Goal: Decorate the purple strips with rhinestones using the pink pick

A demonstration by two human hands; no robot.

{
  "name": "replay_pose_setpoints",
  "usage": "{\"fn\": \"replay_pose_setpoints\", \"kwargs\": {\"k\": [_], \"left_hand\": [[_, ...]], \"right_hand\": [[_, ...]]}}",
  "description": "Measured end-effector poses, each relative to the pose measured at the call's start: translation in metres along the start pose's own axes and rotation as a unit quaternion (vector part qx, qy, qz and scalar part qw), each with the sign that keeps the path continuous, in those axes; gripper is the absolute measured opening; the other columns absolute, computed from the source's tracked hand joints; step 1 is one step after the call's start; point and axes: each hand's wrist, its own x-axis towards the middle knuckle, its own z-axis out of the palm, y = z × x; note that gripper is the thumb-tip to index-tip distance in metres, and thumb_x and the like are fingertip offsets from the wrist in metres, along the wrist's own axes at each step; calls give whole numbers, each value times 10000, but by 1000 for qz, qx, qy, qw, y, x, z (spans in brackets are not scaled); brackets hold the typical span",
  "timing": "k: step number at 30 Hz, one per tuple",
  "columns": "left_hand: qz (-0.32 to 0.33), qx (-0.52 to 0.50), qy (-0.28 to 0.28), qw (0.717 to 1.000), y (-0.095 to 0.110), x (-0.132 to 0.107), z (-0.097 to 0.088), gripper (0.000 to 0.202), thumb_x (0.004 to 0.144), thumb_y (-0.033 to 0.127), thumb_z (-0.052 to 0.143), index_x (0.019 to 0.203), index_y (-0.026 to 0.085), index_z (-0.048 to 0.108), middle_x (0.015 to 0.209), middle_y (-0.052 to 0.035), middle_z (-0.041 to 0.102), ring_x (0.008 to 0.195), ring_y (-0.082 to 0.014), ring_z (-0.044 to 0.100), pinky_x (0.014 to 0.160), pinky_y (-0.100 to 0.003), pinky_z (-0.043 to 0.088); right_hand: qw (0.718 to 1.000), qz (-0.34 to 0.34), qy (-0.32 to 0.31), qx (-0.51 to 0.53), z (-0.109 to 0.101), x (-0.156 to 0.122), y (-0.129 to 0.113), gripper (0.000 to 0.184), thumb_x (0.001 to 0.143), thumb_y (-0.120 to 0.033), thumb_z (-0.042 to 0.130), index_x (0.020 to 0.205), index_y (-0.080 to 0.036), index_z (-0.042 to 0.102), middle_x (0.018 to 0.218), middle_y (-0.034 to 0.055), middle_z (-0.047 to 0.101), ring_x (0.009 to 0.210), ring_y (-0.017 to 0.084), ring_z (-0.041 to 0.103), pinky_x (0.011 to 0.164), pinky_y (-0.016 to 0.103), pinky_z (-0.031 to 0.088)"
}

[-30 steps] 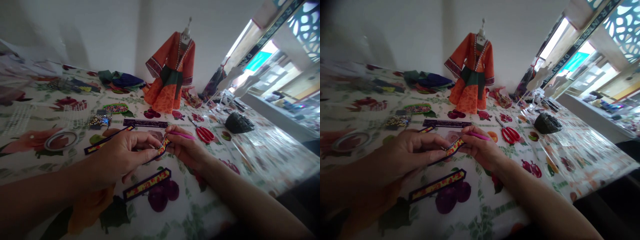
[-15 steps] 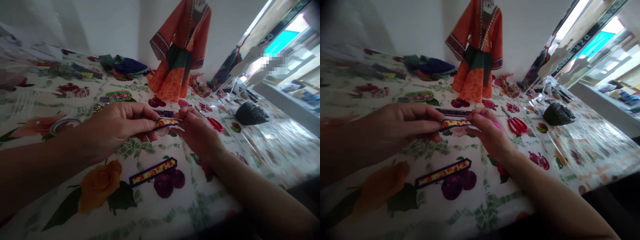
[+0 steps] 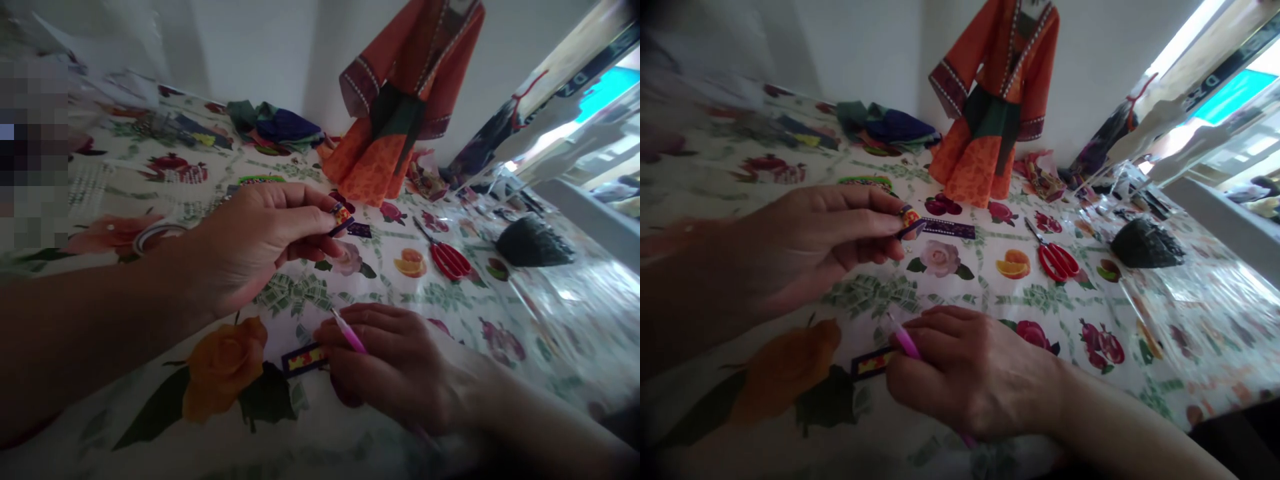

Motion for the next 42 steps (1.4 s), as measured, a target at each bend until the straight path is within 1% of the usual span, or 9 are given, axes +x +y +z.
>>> {"fn": "replay_pose_setpoints", "kwargs": {"k": [3, 6, 8, 14, 20, 26, 34, 39, 42], "left_hand": [[3, -88, -18, 996, -2, 1, -1, 213, 878, 6, 638, 775, 168, 729, 681, 39, 721, 597, -98, 723, 584, -153, 564], [17, -120, -28, 992, -6, 2, 0, 222, 884, -1, 634, 745, 147, 726, 635, 31, 703, 549, -86, 706, 571, -138, 545], [22, -138, -37, 990, -9, 2, 0, 220, 880, 3, 639, 735, 143, 726, 614, 20, 702, 540, -89, 703, 552, -138, 535], [32, -140, -41, 989, -10, 1, 0, 236, 885, 1, 624, 742, 154, 731, 599, 20, 707, 555, -96, 708, 550, -147, 529], [21, -118, -14, 993, -4, -2, 3, 271, 896, -32, 608, 733, 151, 724, 590, 34, 690, 521, -81, 685, 543, -148, 518], [28, -122, -12, 992, -5, -3, 3, 225, 883, -15, 632, 757, 142, 731, 609, 25, 699, 527, -87, 687, 551, -151, 536], [15, -115, -17, 993, -5, -4, 2, 174, 875, 50, 656, 779, 176, 728, 651, 15, 704, 564, -107, 685, 549, -177, 538], [-8, -101, -10, 995, -4, -6, 3, 152, 877, 81, 667, 793, 192, 727, 627, 15, 697, 554, -111, 670, 522, -169, 526], [-2, -97, 4, 995, -5, -5, 3, 162, 865, 51, 667, 789, 178, 733, 645, 23, 705, 552, -90, 667, 564, -159, 532]], "right_hand": [[993, -62, -13, -99, 3, -1, 8, 116, 934, -143, 745, 995, -239, 723, 956, 71, 780, 1014, 286, 769, 998, 504, 615], [956, -147, -65, -246, 2, -2, 10, 71, 1011, -155, 643, 1076, -143, 669, 1069, 142, 779, 1097, 298, 754, 1043, 512, 605], [941, -156, -79, -290, 1, -1, 11, 102, 1050, -176, 581, 1104, -115, 641, 1128, 173, 767, 1144, 296, 739, 1080, 498, 589], [942, -112, -67, -309, -5, 3, 13, 157, 1086, -218, 526, 1171, -132, 627, 1226, 183, 750, 1206, 287, 712, 1036, 427, 616], [934, -138, -95, -315, 7, 4, 8, 277, 1084, -284, 562, 1271, -85, 612, 1449, 186, 666, 1365, 285, 622, 1229, 443, 470], [945, -124, -93, -289, 17, 15, 8, 371, 1057, -444, 604, 1168, -92, 639, 1405, 209, 687, 1330, 307, 651, 1209, 406, 488], [947, -65, -29, -313, 10, 19, 19, 494, 1049, -541, 559, 1225, -81, 592, 1275, 259, 717, 1191, 347, 716, 1028, 505, 610], [948, -62, -50, -307, 11, 24, 23, 579, 1042, -564, 554, 1286, -39, 576, 1387, 302, 649, 1333, 400, 631, 1129, 564, 528], [949, -41, -61, -308, 5, 22, 19, 589, 1060, -579, 494, 1269, -36, 584, 1373, 303, 654, 1282, 395, 663, 1042, 538, 588]]}}
